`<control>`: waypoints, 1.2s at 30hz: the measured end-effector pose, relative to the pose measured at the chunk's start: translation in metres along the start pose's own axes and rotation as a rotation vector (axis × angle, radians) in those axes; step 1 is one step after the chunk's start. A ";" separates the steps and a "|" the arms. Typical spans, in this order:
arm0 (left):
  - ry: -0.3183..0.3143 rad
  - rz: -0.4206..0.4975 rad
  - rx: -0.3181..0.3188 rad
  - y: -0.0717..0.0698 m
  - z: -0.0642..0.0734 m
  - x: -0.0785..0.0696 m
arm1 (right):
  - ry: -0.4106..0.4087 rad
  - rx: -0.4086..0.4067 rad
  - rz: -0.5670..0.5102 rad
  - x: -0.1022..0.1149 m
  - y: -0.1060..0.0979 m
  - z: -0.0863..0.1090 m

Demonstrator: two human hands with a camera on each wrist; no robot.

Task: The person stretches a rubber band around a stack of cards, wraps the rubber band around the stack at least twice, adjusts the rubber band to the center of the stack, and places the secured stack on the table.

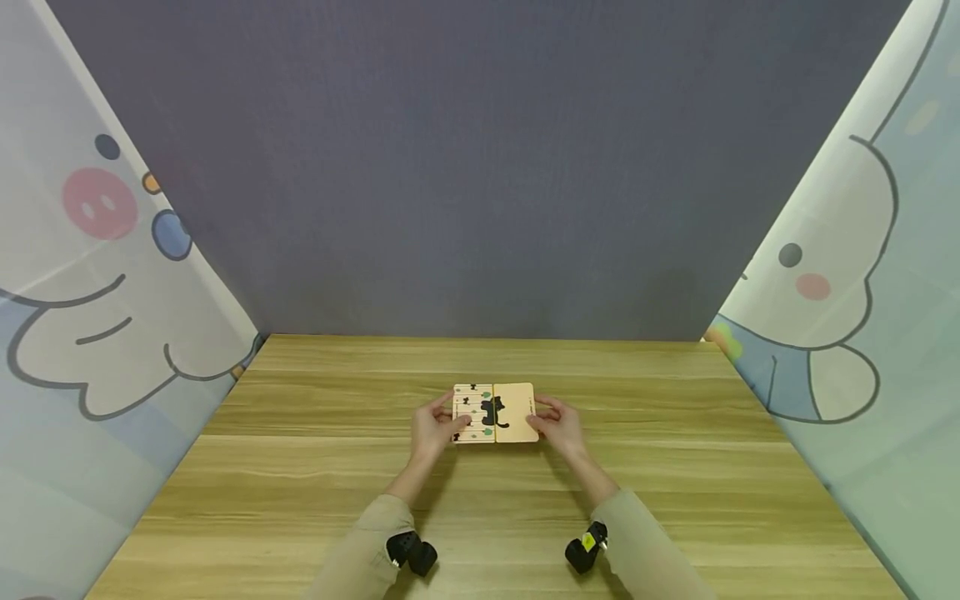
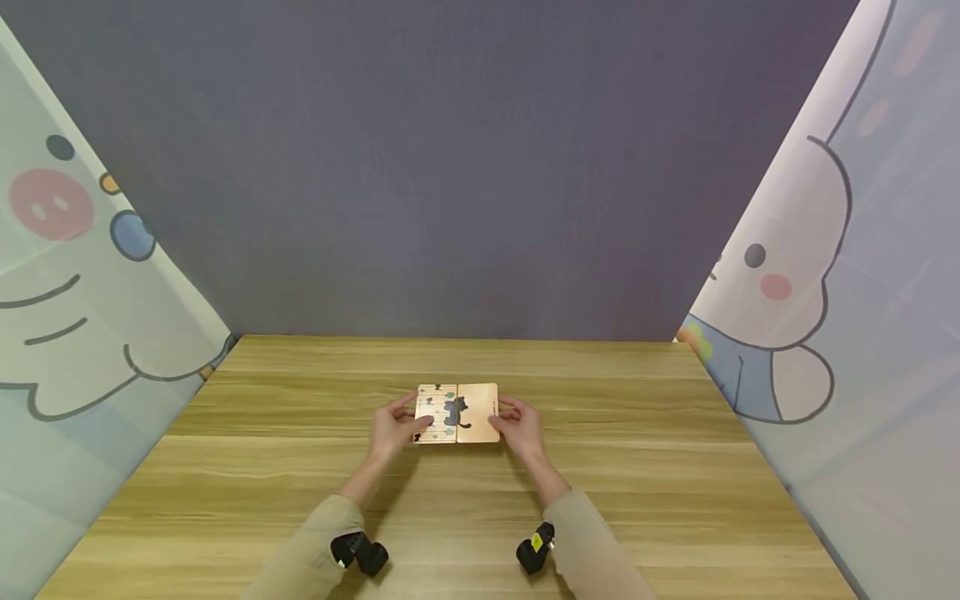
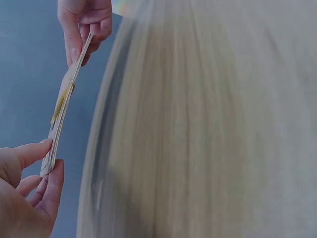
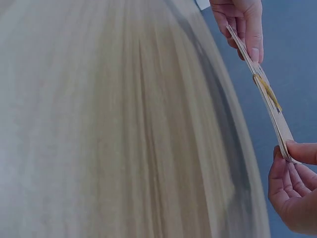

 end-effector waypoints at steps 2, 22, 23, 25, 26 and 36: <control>-0.003 -0.028 -0.003 0.003 -0.007 0.012 | -0.003 -0.002 0.008 -0.002 0.001 -0.003; -0.114 -0.186 0.042 0.014 -0.028 0.046 | 0.100 0.043 0.166 -0.024 0.005 -0.024; -0.117 -0.190 0.041 0.014 -0.028 0.046 | 0.103 0.047 0.173 -0.025 0.005 -0.025; -0.129 -0.185 0.038 0.015 -0.029 0.047 | 0.116 0.051 0.180 -0.026 0.006 -0.026; -0.136 -0.179 0.036 0.015 -0.029 0.047 | 0.123 0.054 0.181 -0.027 0.006 -0.026; -0.098 -0.142 0.004 0.010 -0.026 0.046 | 0.156 0.037 0.157 -0.027 0.004 -0.024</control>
Point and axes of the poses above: each hand's wrist, its own z-axis away from the middle knuckle, its own y-axis out of the palm, x = y × z, the point moved 6 cm from there along -z, towards the middle knuckle, and after that the axes turned 7 degrees about -x, right-handed, at the moved point
